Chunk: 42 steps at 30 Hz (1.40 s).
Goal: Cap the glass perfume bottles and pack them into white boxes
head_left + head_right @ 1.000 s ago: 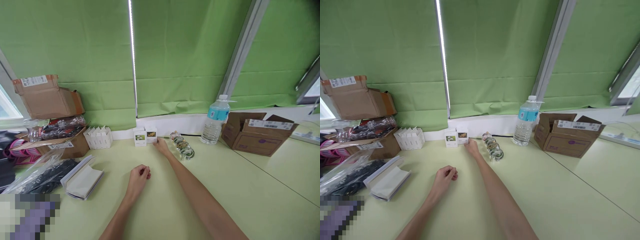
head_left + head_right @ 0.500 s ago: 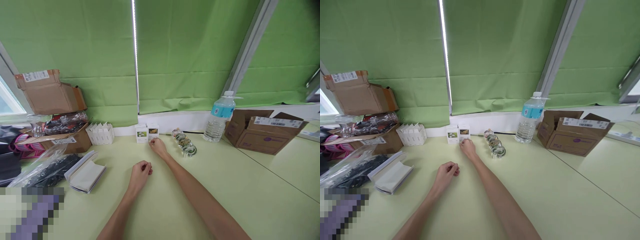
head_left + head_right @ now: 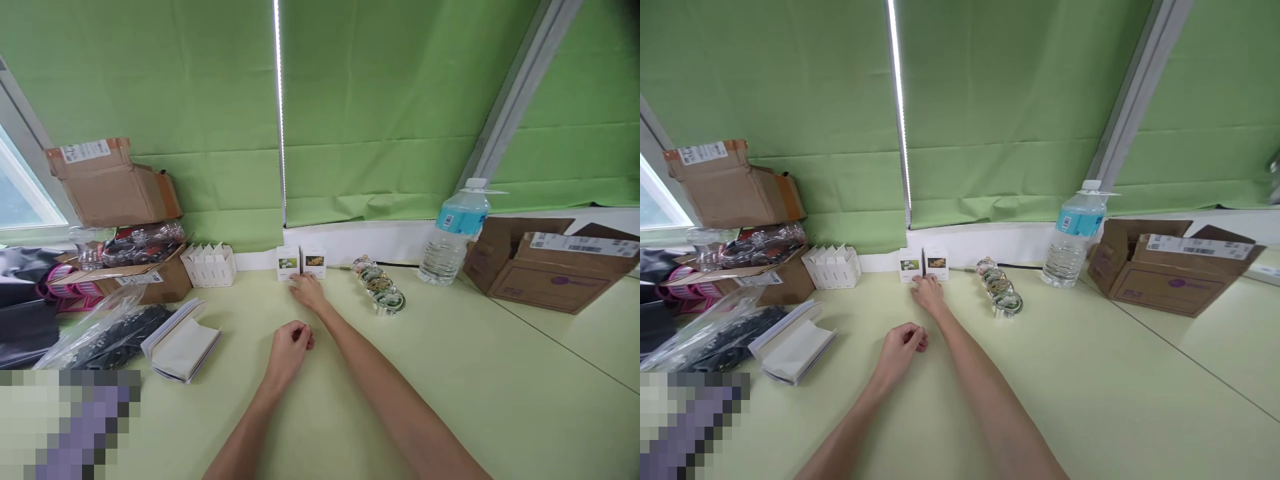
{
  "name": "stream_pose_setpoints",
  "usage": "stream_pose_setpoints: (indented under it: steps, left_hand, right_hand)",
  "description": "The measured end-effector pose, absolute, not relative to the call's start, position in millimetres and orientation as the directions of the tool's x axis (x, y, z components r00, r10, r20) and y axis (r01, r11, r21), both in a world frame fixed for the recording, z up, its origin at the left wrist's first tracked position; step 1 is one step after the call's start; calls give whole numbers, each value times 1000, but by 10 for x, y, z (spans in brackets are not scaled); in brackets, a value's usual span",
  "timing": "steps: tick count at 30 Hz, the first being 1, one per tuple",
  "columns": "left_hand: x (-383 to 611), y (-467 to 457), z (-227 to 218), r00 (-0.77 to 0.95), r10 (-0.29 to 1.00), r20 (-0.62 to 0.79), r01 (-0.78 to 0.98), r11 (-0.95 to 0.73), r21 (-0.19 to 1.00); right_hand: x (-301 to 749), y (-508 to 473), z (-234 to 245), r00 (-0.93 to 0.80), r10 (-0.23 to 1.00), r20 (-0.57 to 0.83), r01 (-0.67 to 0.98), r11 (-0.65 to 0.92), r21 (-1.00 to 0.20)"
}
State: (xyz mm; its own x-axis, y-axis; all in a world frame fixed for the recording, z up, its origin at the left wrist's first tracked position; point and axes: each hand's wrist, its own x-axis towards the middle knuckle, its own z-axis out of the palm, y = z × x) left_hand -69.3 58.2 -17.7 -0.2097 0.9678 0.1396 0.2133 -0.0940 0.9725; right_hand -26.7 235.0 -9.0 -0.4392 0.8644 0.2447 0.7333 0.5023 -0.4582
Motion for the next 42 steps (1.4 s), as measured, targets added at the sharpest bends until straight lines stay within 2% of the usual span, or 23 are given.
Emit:
stream_pose_setpoints:
  steps: [6,11,17,20,22,28,32,36,42]
  left_hand:
    - [-700,608,-199,-209,969,133,198,-91,976]
    - [-699,613,-220,-218,967,131,181,-92,979]
    - [-710,612,-188,-212,966,147,193,-106,975]
    - [-699,605,-144,-203,967,155,208,-112,972]
    - [-695,593,-116,-205,966,157,221,-110,969]
    - [-892,570,17,-279,945,173,342,-70,937]
    - [-1324,635,265,-395,891,224,517,14,856]
    - [-1889,782,615,-481,833,274,689,165,706]
    - [-2514,995,939,-535,803,263,794,370,483]
  right_hand:
    - [-335,2316,-157,-368,896,249,727,444,-524]
    - [-173,2301,-121,-376,894,243,616,437,-656]
    - [324,1931,-33,-490,851,189,411,417,-811]
    - [653,1600,-71,-582,797,162,327,412,-850]
    - [858,1407,-121,-649,750,130,230,356,-906]
    - [1106,1165,-201,-635,770,63,174,222,-959]
    - [1053,1158,-182,-643,765,47,223,245,-944]
    - [1040,1159,-170,-650,758,49,253,277,-927]
    - [1053,1177,-185,-629,775,63,294,312,-903]
